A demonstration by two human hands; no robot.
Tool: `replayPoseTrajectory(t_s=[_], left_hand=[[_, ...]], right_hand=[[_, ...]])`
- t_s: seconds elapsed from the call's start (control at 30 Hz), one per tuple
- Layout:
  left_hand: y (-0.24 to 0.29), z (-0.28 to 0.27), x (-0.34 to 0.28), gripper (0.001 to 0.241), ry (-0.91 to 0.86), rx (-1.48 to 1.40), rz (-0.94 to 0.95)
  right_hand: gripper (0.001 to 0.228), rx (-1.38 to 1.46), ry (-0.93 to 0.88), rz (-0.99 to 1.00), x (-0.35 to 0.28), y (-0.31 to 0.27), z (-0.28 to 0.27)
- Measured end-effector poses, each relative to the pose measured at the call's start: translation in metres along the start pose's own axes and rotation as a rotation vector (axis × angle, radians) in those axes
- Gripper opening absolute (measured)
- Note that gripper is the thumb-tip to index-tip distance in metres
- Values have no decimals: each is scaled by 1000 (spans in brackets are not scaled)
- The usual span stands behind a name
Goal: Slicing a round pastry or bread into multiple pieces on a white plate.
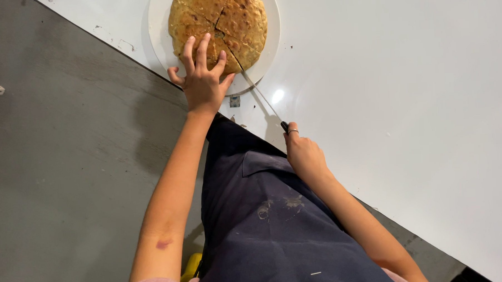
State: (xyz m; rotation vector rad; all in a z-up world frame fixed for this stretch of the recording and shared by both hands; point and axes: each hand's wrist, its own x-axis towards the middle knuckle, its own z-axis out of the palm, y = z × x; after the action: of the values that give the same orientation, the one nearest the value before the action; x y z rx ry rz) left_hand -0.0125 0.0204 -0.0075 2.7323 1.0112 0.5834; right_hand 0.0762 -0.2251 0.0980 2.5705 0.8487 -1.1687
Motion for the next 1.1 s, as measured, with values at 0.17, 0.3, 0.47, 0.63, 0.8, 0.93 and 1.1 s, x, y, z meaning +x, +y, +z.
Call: replayPoseTrajectory(t_s=[0.17,0.3,0.47,0.63,0.8,0.93,1.1], left_hand=[[-7,-4,5,48,-69,-87,-37],[-8,-7,7,47,-50,-82,-34],[-5,-1,-1,52,-8,-27,4],[-4,-3,-5,49,39,51,85],[-9,8,-7,61,-64,3,-59],[-8,2,-2,67,-100,-22,-72],[-8,0,4,55,-206,-74,-113]], right_hand=[[46,-38,14,-8,3,13,9],[44,156,-99,34,-8,1,-15],[32,316,-189,100,-45,-19,-71],[42,328,-173,109,-66,-19,-98],[61,387,-107,-180,-47,-43,-99],[57,398,-20,-229,-22,-63,-95],[59,341,-61,-166,-7,-75,-100]])
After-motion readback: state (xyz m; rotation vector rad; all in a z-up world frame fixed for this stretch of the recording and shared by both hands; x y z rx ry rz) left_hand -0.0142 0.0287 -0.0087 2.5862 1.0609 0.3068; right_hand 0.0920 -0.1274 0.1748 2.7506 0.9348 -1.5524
